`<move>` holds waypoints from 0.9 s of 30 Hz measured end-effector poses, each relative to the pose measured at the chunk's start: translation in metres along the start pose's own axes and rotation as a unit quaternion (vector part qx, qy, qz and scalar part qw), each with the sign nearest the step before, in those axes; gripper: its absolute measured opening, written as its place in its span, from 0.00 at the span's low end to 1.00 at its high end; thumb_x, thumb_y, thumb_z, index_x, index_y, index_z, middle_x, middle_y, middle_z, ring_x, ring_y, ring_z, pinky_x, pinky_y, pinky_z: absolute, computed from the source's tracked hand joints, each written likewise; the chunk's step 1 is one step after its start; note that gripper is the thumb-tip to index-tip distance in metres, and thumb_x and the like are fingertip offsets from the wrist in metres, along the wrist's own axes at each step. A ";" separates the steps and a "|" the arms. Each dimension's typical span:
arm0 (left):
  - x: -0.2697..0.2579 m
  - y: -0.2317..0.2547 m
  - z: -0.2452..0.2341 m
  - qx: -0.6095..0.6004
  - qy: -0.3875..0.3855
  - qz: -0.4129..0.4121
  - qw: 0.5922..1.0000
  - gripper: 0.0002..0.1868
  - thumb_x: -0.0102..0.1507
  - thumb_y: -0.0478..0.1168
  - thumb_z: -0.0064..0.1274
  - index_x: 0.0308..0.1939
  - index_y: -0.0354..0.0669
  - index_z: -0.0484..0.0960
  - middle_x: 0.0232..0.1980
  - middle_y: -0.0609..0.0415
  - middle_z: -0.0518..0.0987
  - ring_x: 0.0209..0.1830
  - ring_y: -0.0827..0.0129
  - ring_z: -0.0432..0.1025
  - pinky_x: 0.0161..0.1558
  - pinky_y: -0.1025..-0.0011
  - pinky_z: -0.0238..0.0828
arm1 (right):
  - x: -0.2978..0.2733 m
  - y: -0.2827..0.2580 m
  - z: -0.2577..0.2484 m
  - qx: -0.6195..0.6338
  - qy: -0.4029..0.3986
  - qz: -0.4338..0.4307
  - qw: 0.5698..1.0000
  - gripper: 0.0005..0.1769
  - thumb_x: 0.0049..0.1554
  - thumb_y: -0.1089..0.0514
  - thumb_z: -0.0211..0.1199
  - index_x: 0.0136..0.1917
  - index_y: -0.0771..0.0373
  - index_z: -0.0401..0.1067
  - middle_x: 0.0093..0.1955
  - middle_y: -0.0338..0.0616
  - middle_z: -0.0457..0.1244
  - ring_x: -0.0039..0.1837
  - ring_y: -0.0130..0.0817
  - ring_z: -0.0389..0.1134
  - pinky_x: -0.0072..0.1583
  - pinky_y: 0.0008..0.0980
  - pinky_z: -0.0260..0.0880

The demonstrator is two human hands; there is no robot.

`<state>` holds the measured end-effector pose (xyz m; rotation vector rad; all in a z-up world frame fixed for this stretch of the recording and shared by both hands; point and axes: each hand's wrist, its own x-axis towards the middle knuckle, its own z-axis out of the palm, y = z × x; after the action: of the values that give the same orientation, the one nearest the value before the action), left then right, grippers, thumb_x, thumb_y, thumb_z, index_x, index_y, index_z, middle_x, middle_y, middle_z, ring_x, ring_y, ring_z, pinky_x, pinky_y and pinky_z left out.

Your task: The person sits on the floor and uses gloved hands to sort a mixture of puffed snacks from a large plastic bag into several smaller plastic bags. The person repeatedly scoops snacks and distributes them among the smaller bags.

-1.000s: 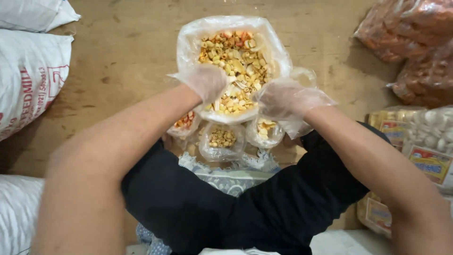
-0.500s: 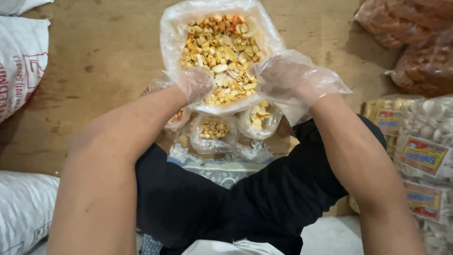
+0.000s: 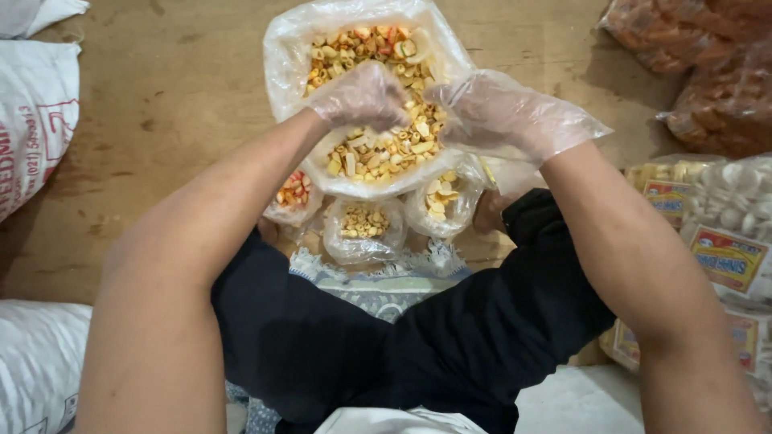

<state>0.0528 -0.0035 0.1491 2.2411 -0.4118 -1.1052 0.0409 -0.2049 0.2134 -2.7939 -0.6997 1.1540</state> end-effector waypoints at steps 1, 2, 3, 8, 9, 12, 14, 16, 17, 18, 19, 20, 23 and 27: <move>-0.001 0.003 0.001 -0.150 0.029 0.027 0.988 0.05 0.63 0.35 0.59 0.37 0.39 0.78 0.35 0.53 0.83 0.22 0.81 0.70 0.25 0.87 0.72 | -0.002 -0.009 -0.005 0.010 -0.007 0.015 1.000 0.37 0.59 0.46 0.58 0.79 0.41 0.54 0.67 0.57 0.59 0.66 0.54 0.61 0.63 0.50 0.63; -0.002 0.007 0.002 -0.297 0.058 0.055 0.952 0.20 0.61 0.38 0.62 0.56 0.34 0.80 0.42 0.47 0.85 0.26 0.77 0.77 0.29 0.87 0.81 | -0.004 -0.017 -0.010 0.021 -0.014 0.030 0.999 0.41 0.58 0.49 0.58 0.82 0.41 0.49 0.61 0.61 0.61 0.60 0.55 0.65 0.58 0.49 0.68; 0.000 0.010 0.004 -0.296 0.061 0.055 0.952 0.20 0.61 0.38 0.62 0.56 0.34 0.80 0.42 0.47 0.85 0.26 0.77 0.77 0.29 0.87 0.81 | -0.004 -0.019 -0.011 0.019 -0.012 0.028 0.999 0.41 0.58 0.49 0.58 0.82 0.41 0.49 0.61 0.61 0.61 0.60 0.55 0.65 0.58 0.49 0.68; 0.003 0.029 0.012 -0.391 0.113 0.015 0.913 0.07 0.57 0.27 0.63 0.38 0.41 0.87 0.37 0.50 0.86 0.32 0.72 0.82 0.33 0.81 0.86 | 0.018 0.002 0.016 -0.018 0.180 -0.136 0.974 0.39 0.63 0.34 0.56 0.81 0.48 0.56 0.38 0.59 0.68 0.44 0.52 0.72 0.49 0.48 0.75; 0.000 0.028 0.012 -0.390 0.109 0.015 0.914 0.07 0.57 0.27 0.63 0.38 0.41 0.87 0.37 0.50 0.86 0.32 0.72 0.82 0.33 0.81 0.86 | 0.028 0.018 0.029 -0.016 0.180 -0.132 0.975 0.39 0.63 0.34 0.56 0.81 0.48 0.56 0.38 0.59 0.68 0.44 0.52 0.72 0.49 0.48 0.75; -0.008 0.019 0.011 -0.400 0.094 0.056 0.910 0.11 0.58 0.29 0.58 0.45 0.36 0.85 0.40 0.43 0.87 0.32 0.65 0.84 0.36 0.75 0.89 | 0.048 0.050 0.050 -0.239 0.292 -0.245 0.893 0.17 0.73 0.59 0.47 0.40 0.54 0.61 0.26 0.28 0.46 0.26 0.25 0.49 0.33 0.26 0.63; -0.010 0.011 0.009 -0.306 0.064 0.148 0.938 0.17 0.60 0.42 0.62 0.51 0.40 0.82 0.52 0.41 0.85 0.34 0.63 0.85 0.32 0.80 0.88 | 0.043 0.054 0.043 -0.447 0.229 -0.214 0.838 0.19 0.76 0.52 0.42 0.41 0.48 0.60 0.28 0.26 0.43 0.26 0.19 0.46 0.29 0.17 0.56; -0.006 0.005 0.011 -0.146 0.071 0.098 0.982 0.11 0.61 0.41 0.62 0.45 0.42 0.84 0.41 0.47 0.84 0.27 0.72 0.77 0.29 0.82 0.79 | 0.007 0.031 0.012 -0.347 0.109 -0.145 0.920 0.20 0.73 0.56 0.38 0.40 0.52 0.61 0.29 0.31 0.48 0.29 0.24 0.50 0.35 0.25 0.61; -0.004 0.001 0.012 0.017 0.083 0.042 0.996 0.05 0.63 0.40 0.62 0.39 0.44 0.86 0.31 0.54 0.83 0.19 0.80 0.69 0.26 0.84 0.70 | -0.009 0.018 -0.005 -0.235 -0.011 -0.076 0.969 0.22 0.71 0.59 0.34 0.38 0.56 0.62 0.30 0.35 0.54 0.33 0.30 0.55 0.42 0.33 0.65; 0.011 -0.019 0.022 0.017 0.082 0.045 0.996 0.05 0.63 0.40 0.62 0.39 0.44 0.86 0.31 0.54 0.83 0.19 0.80 0.69 0.26 0.84 0.70 | -0.016 0.019 -0.010 -0.235 -0.013 -0.073 0.969 0.22 0.71 0.59 0.34 0.38 0.56 0.62 0.30 0.35 0.54 0.33 0.30 0.55 0.42 0.33 0.65; 0.026 -0.040 0.032 0.043 0.086 0.058 0.994 0.08 0.61 0.30 0.55 0.26 0.43 0.78 0.37 0.55 0.85 0.17 0.85 0.66 0.19 0.86 0.61 | -0.021 0.021 -0.015 -0.158 -0.030 -0.027 0.987 0.15 0.68 0.58 0.42 0.47 0.59 0.70 0.42 0.40 0.62 0.46 0.34 0.62 0.55 0.36 0.66; 0.041 -0.060 0.042 0.070 0.089 0.071 0.991 0.21 0.58 0.21 0.47 0.12 0.41 0.70 0.43 0.55 0.87 0.15 0.91 0.63 0.13 0.88 0.53 | -0.027 0.022 -0.020 -0.079 -0.048 0.020 0.996 0.16 0.65 0.57 0.51 0.56 0.61 0.78 0.54 0.44 0.71 0.58 0.37 0.69 0.67 0.40 0.67; 0.026 -0.051 0.033 0.059 0.034 -0.003 0.998 0.18 0.58 0.18 0.37 0.27 0.34 0.83 0.46 0.54 0.86 0.17 0.87 0.65 0.13 0.87 0.54 | -0.039 0.035 -0.028 -0.013 -0.113 0.104 0.988 0.18 0.60 0.62 0.50 0.54 0.57 0.80 0.48 0.43 0.71 0.45 0.38 0.68 0.49 0.38 0.70; 0.063 -0.090 0.043 0.148 -0.051 -0.064 0.986 0.22 0.67 0.27 0.36 0.61 0.38 0.78 0.58 0.57 0.81 0.35 0.79 0.73 0.40 0.83 0.75 | -0.044 0.049 -0.032 0.032 -0.141 0.183 0.972 0.32 0.42 0.69 0.53 0.57 0.54 0.81 0.62 0.38 0.70 0.56 0.41 0.66 0.53 0.41 0.61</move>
<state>0.0581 0.0176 0.0330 2.5052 -0.5086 -1.3028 0.0548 -0.2632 0.2559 -2.8072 -0.1465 1.6227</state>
